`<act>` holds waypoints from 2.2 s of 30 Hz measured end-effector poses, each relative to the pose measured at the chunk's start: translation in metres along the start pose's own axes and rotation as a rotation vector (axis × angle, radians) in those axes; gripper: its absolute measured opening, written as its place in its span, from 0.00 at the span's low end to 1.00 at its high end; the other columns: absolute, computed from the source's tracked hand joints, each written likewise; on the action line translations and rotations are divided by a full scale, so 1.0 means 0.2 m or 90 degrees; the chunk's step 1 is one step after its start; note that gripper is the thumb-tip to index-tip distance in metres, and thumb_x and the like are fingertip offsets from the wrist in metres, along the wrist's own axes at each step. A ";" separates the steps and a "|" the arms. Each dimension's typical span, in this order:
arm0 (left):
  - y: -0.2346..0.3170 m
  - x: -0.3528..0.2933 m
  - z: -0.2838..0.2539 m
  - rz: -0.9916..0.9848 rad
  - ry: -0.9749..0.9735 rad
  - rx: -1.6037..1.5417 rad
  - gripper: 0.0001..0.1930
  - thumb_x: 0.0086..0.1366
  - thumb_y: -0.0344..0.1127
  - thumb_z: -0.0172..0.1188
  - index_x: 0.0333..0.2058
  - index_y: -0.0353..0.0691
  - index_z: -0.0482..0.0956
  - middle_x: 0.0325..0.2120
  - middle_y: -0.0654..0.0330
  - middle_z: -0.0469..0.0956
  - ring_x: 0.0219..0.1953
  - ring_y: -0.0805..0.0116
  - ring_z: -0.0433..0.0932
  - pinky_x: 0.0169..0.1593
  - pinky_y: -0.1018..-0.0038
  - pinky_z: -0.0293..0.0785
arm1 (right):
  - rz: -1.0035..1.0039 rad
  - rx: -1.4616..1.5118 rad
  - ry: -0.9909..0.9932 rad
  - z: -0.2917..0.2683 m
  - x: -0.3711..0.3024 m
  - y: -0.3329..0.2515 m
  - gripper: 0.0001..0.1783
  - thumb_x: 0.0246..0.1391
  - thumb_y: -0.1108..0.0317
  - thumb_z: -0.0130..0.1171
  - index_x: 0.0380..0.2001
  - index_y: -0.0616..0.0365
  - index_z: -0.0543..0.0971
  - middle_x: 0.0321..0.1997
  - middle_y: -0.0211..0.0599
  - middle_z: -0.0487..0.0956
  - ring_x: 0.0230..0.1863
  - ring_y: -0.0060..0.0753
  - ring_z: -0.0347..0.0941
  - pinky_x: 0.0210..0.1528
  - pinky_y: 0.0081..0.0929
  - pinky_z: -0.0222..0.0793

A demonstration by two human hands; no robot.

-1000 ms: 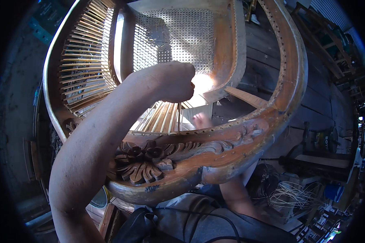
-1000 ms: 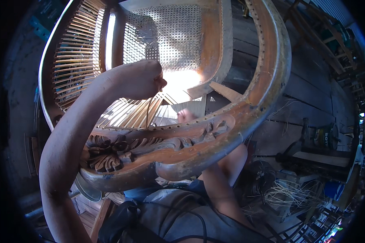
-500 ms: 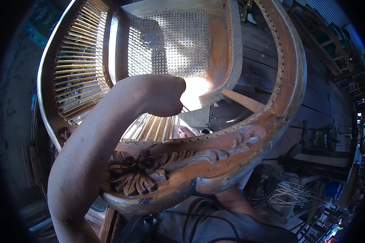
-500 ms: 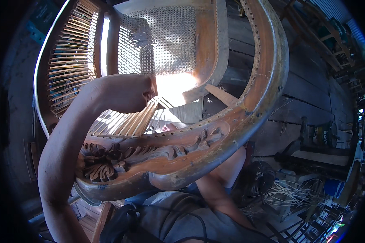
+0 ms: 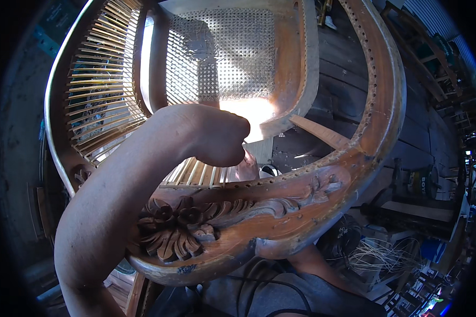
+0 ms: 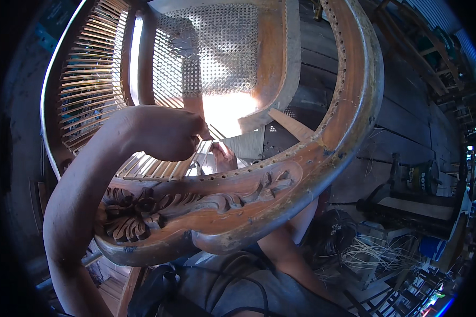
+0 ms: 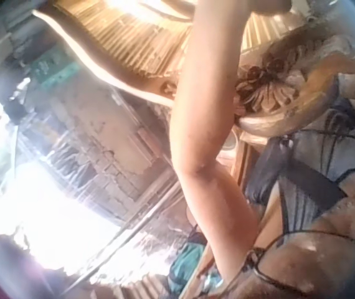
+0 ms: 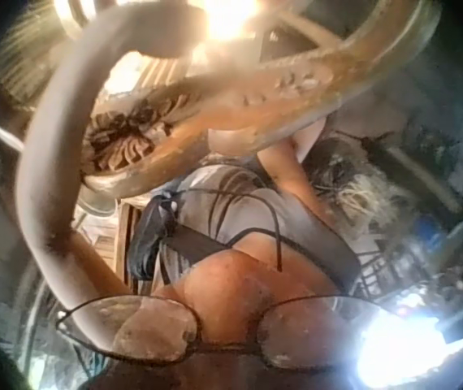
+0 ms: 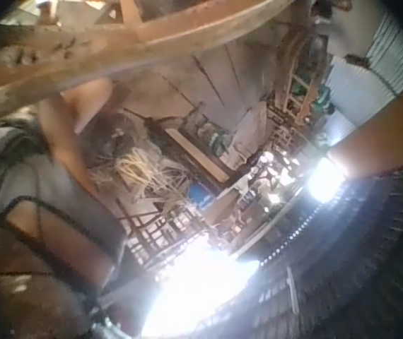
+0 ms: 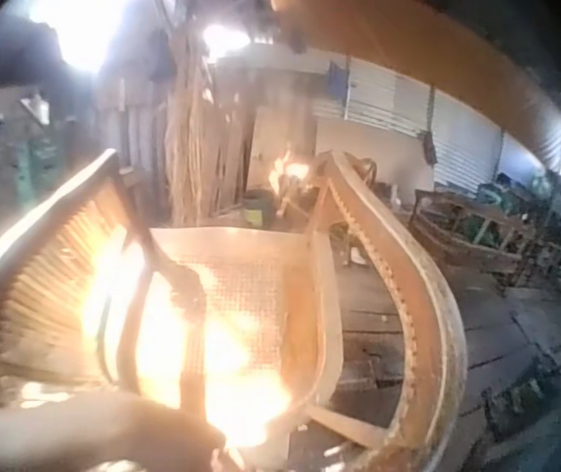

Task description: Repairing and weaving the rattan seat and back of a wooden chair.

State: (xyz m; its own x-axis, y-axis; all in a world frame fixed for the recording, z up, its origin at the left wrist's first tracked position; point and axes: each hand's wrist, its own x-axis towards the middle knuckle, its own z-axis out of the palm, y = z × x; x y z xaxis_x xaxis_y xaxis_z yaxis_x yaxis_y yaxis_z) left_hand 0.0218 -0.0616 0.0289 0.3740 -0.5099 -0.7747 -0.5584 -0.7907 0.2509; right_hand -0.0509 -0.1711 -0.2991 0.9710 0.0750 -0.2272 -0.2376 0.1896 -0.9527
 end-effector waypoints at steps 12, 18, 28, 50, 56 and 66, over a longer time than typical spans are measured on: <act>-0.13 -0.05 -0.26 0.043 0.363 0.040 0.21 0.66 0.47 0.55 0.52 0.39 0.73 0.42 0.56 0.80 0.41 0.67 0.80 0.45 0.71 0.76 | -0.225 -0.338 -0.004 -0.25 0.15 0.26 0.07 0.60 0.69 0.49 0.33 0.59 0.75 0.17 0.27 0.66 0.16 0.19 0.61 0.19 0.24 0.61; 0.32 -0.66 -0.24 -0.183 0.493 -0.051 0.22 0.69 0.52 0.47 0.39 0.36 0.78 0.32 0.55 0.79 0.31 0.71 0.76 0.37 0.73 0.74 | -0.001 0.109 -0.030 0.04 0.14 -0.30 0.07 0.62 0.65 0.49 0.37 0.52 0.76 0.15 0.17 0.57 0.11 0.10 0.47 0.10 0.16 0.40; -0.08 -0.19 -0.64 -0.138 0.925 0.281 0.30 0.63 0.65 0.47 0.43 0.45 0.83 0.34 0.53 0.83 0.38 0.56 0.81 0.46 0.63 0.74 | 0.012 0.399 -0.013 0.02 0.41 -0.53 0.05 0.60 0.69 0.49 0.37 0.52 0.74 0.12 0.15 0.55 0.08 0.11 0.46 0.09 0.16 0.42; -0.30 0.27 -0.40 0.067 0.933 -0.628 0.24 0.64 0.54 0.59 0.32 0.34 0.78 0.23 0.61 0.77 0.22 0.81 0.72 0.24 0.84 0.65 | 0.146 0.750 -0.091 -0.30 0.61 -0.61 0.14 0.59 0.71 0.49 0.48 0.63 0.70 0.13 0.15 0.52 0.12 0.12 0.44 0.14 0.16 0.38; -0.29 0.28 -0.46 0.039 0.860 -0.596 0.11 0.65 0.38 0.59 0.31 0.34 0.79 0.17 0.64 0.73 0.16 0.85 0.64 0.18 0.86 0.55 | 0.154 0.752 -0.061 -0.28 0.62 -0.66 0.13 0.59 0.70 0.51 0.46 0.62 0.72 0.14 0.14 0.52 0.12 0.12 0.44 0.15 0.16 0.38; -0.51 0.96 0.25 0.002 0.669 -0.771 0.14 0.70 0.40 0.53 0.34 0.35 0.78 0.18 0.66 0.73 0.15 0.84 0.63 0.19 0.83 0.57 | 0.161 0.738 -0.082 -0.31 0.65 -0.64 0.12 0.59 0.69 0.49 0.42 0.66 0.72 0.14 0.16 0.52 0.13 0.13 0.44 0.16 0.17 0.40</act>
State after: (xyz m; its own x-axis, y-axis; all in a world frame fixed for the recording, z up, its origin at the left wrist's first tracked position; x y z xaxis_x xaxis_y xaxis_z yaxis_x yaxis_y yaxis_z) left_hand 0.1134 -0.0625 -0.1736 0.9786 -0.1034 -0.1782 0.1370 -0.3189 0.9378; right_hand 0.1077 -0.2459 -0.2193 0.8984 0.3230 -0.2975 -0.3706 0.9212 -0.1189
